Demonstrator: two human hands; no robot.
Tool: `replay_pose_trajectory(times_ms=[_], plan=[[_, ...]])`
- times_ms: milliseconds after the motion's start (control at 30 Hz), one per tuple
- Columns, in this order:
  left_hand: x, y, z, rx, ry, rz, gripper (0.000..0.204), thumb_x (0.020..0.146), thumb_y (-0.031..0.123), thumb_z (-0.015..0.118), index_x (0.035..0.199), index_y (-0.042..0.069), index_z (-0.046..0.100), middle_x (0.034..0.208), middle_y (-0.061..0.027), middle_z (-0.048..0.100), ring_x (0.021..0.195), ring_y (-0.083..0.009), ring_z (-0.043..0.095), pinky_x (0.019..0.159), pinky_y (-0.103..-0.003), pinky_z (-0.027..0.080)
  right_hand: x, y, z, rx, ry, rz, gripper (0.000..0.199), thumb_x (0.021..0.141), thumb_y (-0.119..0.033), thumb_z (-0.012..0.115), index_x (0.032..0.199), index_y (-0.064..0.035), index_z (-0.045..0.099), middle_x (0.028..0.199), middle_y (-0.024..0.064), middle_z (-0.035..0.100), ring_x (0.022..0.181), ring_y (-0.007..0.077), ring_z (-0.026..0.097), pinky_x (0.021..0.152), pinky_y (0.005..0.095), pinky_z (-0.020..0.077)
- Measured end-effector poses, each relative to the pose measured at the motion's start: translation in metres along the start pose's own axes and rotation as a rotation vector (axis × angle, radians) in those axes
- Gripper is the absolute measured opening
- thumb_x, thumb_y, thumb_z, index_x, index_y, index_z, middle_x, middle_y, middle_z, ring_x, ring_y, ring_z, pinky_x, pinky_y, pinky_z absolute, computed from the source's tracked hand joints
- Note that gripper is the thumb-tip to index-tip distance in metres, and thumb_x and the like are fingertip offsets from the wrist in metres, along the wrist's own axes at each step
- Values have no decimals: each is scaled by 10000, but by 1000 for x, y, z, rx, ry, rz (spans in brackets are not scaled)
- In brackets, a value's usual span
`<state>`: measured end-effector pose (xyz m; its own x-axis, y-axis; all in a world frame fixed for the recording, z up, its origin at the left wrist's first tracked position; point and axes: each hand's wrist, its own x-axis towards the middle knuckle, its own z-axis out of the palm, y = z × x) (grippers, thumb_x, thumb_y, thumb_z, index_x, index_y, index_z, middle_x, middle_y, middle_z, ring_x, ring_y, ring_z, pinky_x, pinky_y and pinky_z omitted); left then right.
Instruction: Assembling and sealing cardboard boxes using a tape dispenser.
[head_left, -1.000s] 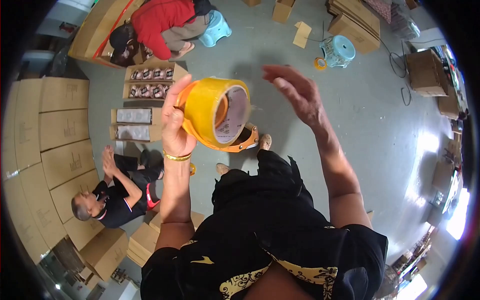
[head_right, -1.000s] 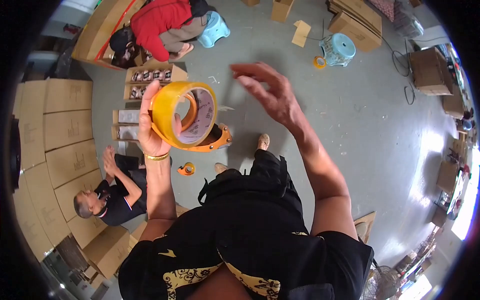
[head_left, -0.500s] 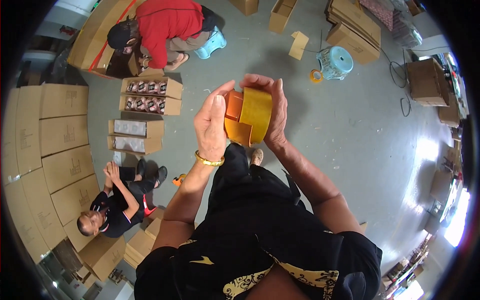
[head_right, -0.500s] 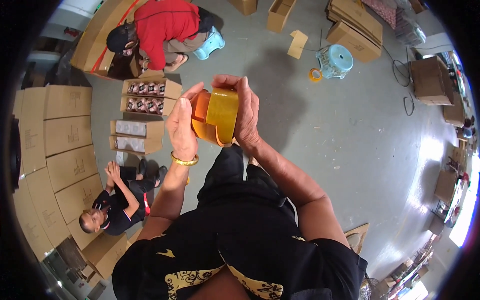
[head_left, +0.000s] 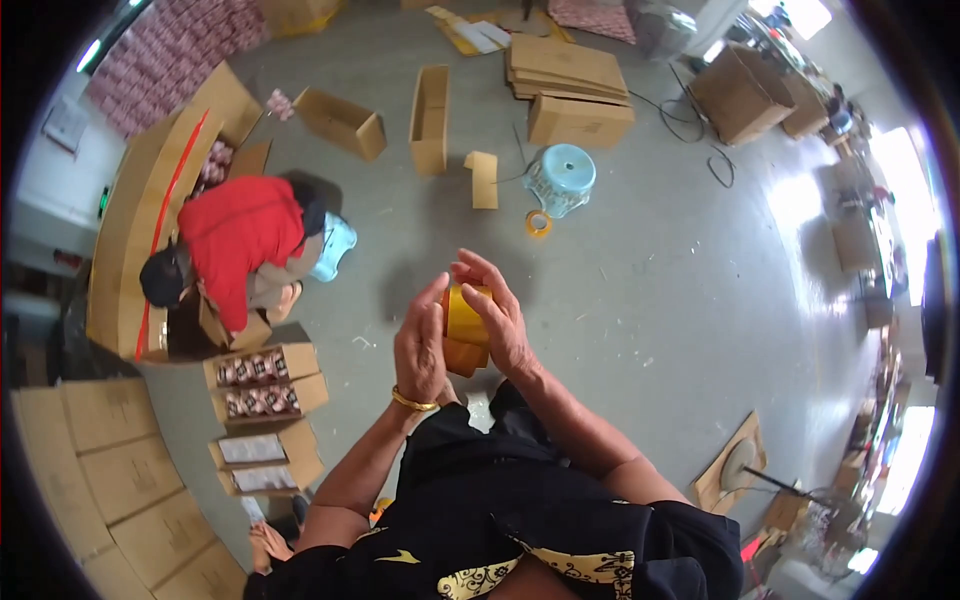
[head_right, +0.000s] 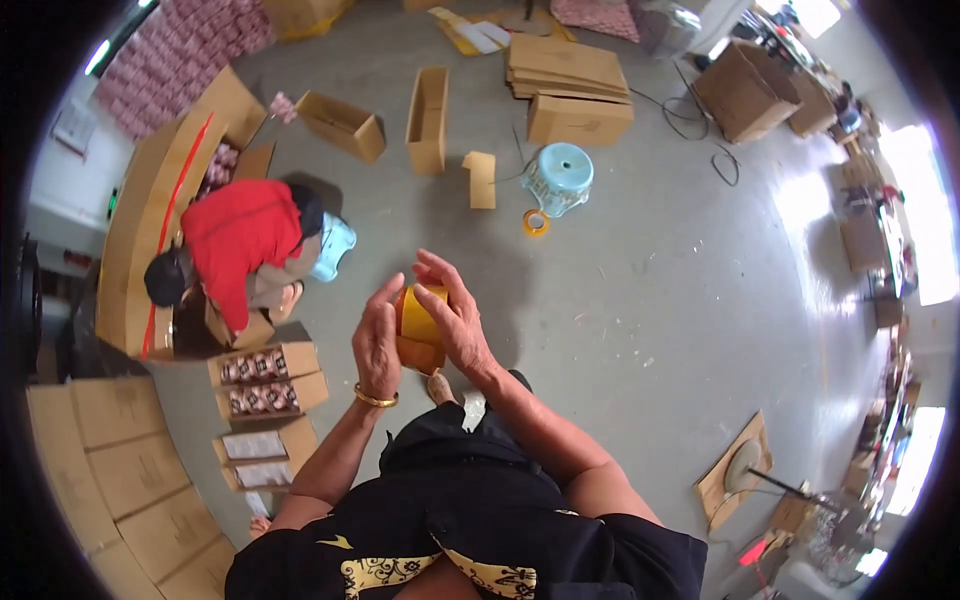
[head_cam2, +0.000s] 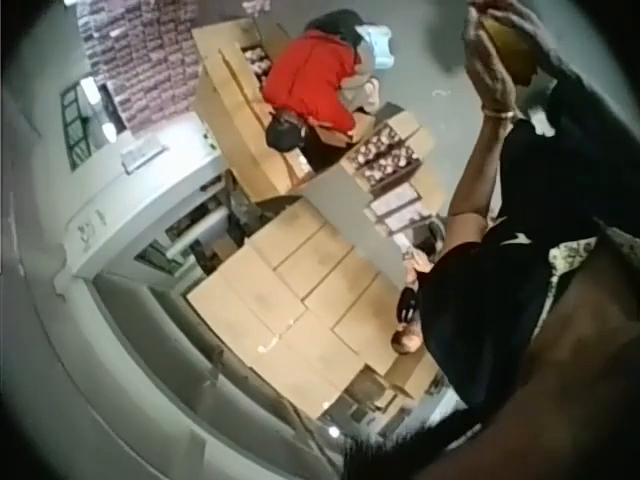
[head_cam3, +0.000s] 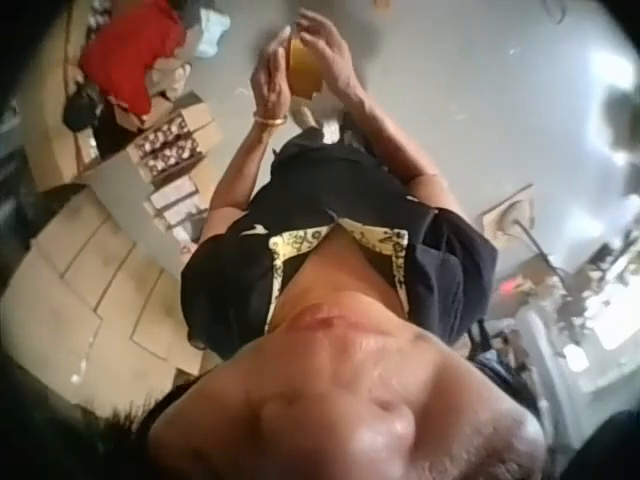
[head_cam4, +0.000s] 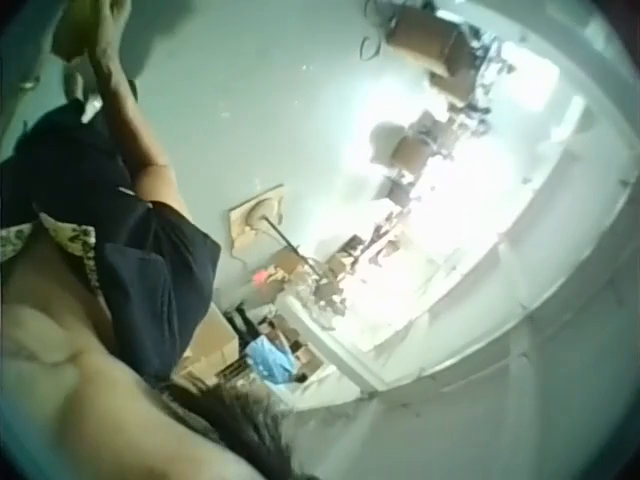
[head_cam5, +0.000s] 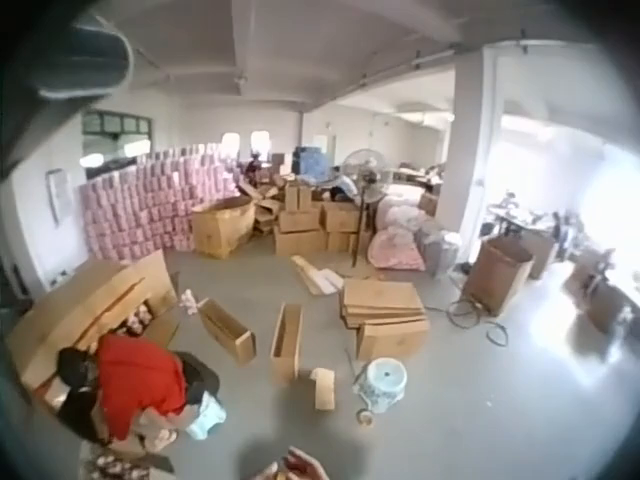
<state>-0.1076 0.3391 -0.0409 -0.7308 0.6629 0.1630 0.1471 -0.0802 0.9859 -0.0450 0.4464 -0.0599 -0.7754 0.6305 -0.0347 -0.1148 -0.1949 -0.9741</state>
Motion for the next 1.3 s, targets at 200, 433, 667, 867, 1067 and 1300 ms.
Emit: replay_pose_trajectory(times_ms=[200,433,667,867,1067,1300], plan=[[73,-15,76,-79,-9,51,354,976,198,358,1242,-9,467,1246,-94,498,1137,-156,448,980,-300,329,72,-27,-61,161,28,64,450,935,-343,413,1263,-36,443,1212,89,494,1080,149,471,932,266,366],[171,-63,183,-263,75,-132,349,959,219,420,1226,0,469,1168,-87,532,1002,-149,536,899,-272,402,172,-34,-197,-363,-75,-127,572,954,-450,328,1391,-82,294,1377,121,347,1238,206,362,1015,308,291],[259,-92,207,-1147,-50,-451,402,902,449,487,1070,88,541,629,24,480,558,-84,458,602,-247,410,196,-70,-367,-253,208,-85,516,945,-402,377,1334,-64,409,1285,93,486,1173,202,456,960,332,343],[315,-114,259,-1374,-164,-731,426,885,501,475,764,95,515,665,1,522,645,-118,482,646,-272,417,178,27,-368,54,33,278,457,929,-311,442,1305,-50,426,1229,71,521,1115,172,486,913,323,389],[360,-162,316,-1508,-14,-1077,463,943,445,353,1070,34,525,831,-35,606,825,-165,582,839,-338,470,262,42,-364,-312,187,-93,365,821,-76,593,1175,-44,507,1080,71,566,1002,156,519,852,301,421],[404,-174,385,-982,50,-998,564,922,545,310,1121,63,527,939,-48,627,911,-183,599,862,-356,476,325,36,-394,189,443,-99,322,851,-187,569,1144,-71,501,1085,74,556,1024,204,521,917,336,396]])
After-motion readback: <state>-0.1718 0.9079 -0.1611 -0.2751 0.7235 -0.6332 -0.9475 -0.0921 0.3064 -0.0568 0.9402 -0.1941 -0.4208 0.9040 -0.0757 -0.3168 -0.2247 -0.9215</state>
